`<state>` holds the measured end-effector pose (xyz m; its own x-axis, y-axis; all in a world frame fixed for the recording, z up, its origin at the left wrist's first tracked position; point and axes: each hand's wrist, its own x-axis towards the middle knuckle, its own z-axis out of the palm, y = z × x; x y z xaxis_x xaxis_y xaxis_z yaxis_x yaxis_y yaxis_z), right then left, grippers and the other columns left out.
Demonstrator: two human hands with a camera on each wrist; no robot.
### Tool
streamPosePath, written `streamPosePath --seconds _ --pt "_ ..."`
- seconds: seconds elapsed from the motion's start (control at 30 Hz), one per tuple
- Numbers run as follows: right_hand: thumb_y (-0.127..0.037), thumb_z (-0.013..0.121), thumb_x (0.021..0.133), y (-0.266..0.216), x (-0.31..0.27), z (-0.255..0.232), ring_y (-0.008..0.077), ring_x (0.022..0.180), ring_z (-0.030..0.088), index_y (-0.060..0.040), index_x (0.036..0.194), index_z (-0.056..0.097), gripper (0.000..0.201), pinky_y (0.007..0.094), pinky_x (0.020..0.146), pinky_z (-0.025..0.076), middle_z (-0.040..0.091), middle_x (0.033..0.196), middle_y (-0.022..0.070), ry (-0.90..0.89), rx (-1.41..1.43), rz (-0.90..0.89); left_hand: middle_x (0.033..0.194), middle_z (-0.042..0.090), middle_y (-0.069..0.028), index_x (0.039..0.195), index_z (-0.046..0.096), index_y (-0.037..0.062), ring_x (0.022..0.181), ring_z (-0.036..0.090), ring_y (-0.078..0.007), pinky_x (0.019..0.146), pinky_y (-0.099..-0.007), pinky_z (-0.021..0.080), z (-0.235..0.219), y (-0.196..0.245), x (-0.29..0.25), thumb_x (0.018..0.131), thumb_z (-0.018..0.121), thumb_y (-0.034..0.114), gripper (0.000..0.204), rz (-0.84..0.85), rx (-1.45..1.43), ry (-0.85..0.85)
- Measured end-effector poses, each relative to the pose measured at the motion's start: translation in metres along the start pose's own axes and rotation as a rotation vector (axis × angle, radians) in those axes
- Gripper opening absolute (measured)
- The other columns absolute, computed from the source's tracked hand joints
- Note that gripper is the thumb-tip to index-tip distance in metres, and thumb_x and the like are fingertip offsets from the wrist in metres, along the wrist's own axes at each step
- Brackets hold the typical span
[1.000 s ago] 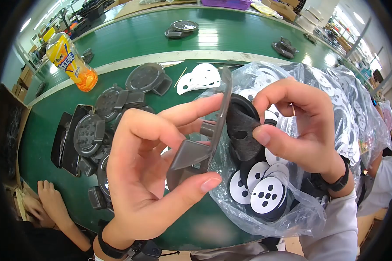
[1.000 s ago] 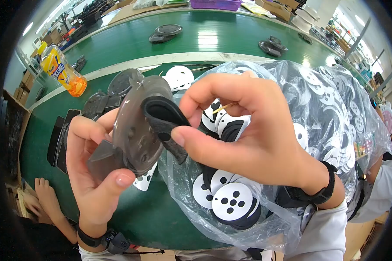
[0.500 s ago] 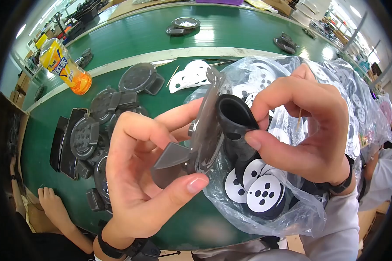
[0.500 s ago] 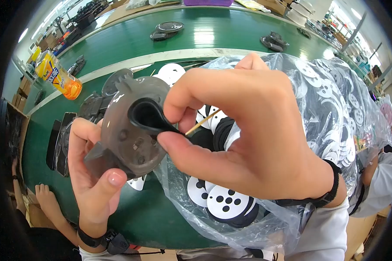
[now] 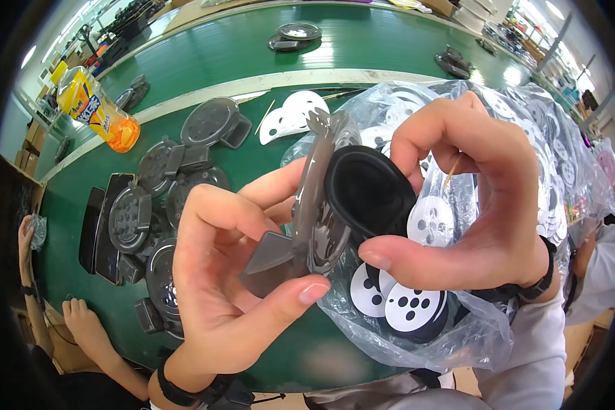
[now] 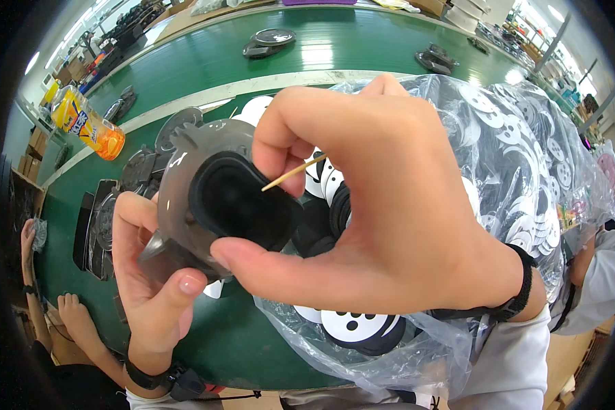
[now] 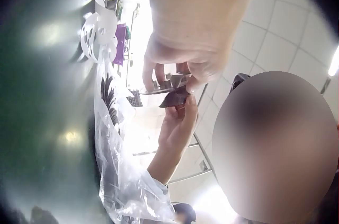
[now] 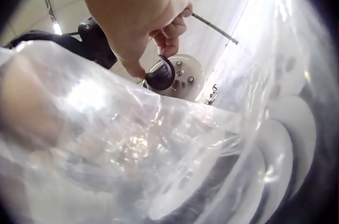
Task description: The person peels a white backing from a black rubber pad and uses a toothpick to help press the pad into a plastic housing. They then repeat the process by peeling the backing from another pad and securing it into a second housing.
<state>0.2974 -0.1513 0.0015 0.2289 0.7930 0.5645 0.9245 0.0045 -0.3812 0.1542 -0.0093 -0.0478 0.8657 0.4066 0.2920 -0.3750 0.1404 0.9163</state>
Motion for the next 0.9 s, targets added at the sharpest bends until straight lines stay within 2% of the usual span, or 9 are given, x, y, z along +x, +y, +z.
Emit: streamPosePath --seconds 0.13,0.23,0.37,0.5,0.57,0.63,0.73,0.83,0.9 --pt "-0.020 0.078 0.046 0.000 0.001 0.010 0.0091 0.054 0.029 -0.0062 0.072 0.055 0.038 0.0240 0.055 0.022 0.048 0.062 -0.0042 0.114 -0.143 -0.129 0.098 0.050 -0.0075 0.098 0.037 0.0063 0.093 0.050 -0.0150 0.084 -0.0289 0.040 -0.001 -0.002 0.000 0.070 0.072 0.012 0.045 0.009 0.011 -0.009" --pt "-0.022 0.079 0.045 -0.003 0.000 0.001 0.0094 0.054 0.028 -0.0063 0.073 0.054 0.040 0.0244 0.055 0.022 0.048 0.063 -0.0038 0.005 -0.121 0.002 0.097 0.050 -0.0071 0.097 0.036 0.0065 0.093 0.050 -0.0149 0.083 -0.0287 0.041 0.000 -0.001 -0.001 0.070 0.073 0.012 0.045 -0.007 0.027 -0.004" --pt "-0.024 0.080 0.045 -0.002 0.002 0.008 0.0098 0.054 0.028 -0.0058 0.073 0.053 0.043 0.0248 0.055 0.022 0.047 0.063 -0.0032 0.105 -0.166 -0.114 0.096 0.049 -0.0074 0.094 0.035 0.0068 0.092 0.049 -0.0150 0.083 -0.0279 0.039 -0.003 -0.006 0.000 0.069 0.073 0.012 0.046 0.063 0.070 -0.047" --pt "-0.026 0.082 0.045 -0.007 0.005 0.002 0.0101 0.055 0.029 -0.0047 0.074 0.052 0.047 0.0249 0.055 0.023 0.048 0.065 -0.0020 0.000 -0.201 -0.052 0.095 0.048 -0.0082 0.093 0.034 0.0071 0.090 0.048 -0.0155 0.082 -0.0271 0.038 -0.008 -0.010 0.002 0.068 0.074 0.012 0.047 0.169 0.141 -0.119" --pt "-0.027 0.082 0.045 -0.005 0.004 0.007 0.0102 0.055 0.030 -0.0043 0.075 0.052 0.048 0.0248 0.054 0.023 0.048 0.066 -0.0015 0.008 -0.227 -0.067 0.095 0.048 -0.0085 0.092 0.034 0.0071 0.090 0.047 -0.0155 0.082 -0.0270 0.038 -0.005 -0.008 0.001 0.068 0.074 0.012 0.047 0.162 0.131 -0.102" --pt "-0.028 0.084 0.044 0.000 0.002 0.019 0.0102 0.056 0.031 -0.0034 0.076 0.052 0.052 0.0246 0.054 0.023 0.049 0.070 -0.0008 0.228 -0.206 -0.173 0.096 0.048 -0.0087 0.092 0.034 0.0070 0.091 0.047 -0.0155 0.082 -0.0270 0.038 -0.003 -0.009 0.000 0.068 0.073 0.011 0.046 0.157 0.123 -0.085" --pt "-0.033 0.087 0.043 -0.005 0.009 0.002 0.0101 0.057 0.033 -0.0029 0.077 0.051 0.058 0.0245 0.054 0.024 0.049 0.071 -0.0004 0.066 -0.036 -0.178 0.096 0.049 -0.0090 0.093 0.034 0.0067 0.091 0.048 -0.0155 0.082 -0.0277 0.039 0.000 -0.009 -0.004 0.069 0.072 0.010 0.045 0.123 0.070 -0.029" --pt "-0.037 0.088 0.041 0.000 0.003 0.008 0.0101 0.057 0.034 -0.0030 0.078 0.051 0.062 0.0243 0.055 0.025 0.049 0.072 -0.0004 0.116 -0.180 -0.135 0.096 0.050 -0.0091 0.094 0.035 0.0065 0.090 0.049 -0.0154 0.083 -0.0289 0.040 0.003 -0.006 -0.006 0.069 0.071 0.010 0.044 0.046 0.044 0.023" --pt "-0.039 0.088 0.040 -0.003 0.008 0.006 0.0102 0.057 0.034 -0.0032 0.078 0.051 0.064 0.0243 0.055 0.025 0.049 0.072 -0.0003 0.104 -0.101 -0.168 0.095 0.051 -0.0086 0.095 0.036 0.0062 0.090 0.050 -0.0154 0.083 -0.0295 0.041 0.003 -0.005 -0.006 0.069 0.071 0.010 0.044 0.014 0.031 0.031"
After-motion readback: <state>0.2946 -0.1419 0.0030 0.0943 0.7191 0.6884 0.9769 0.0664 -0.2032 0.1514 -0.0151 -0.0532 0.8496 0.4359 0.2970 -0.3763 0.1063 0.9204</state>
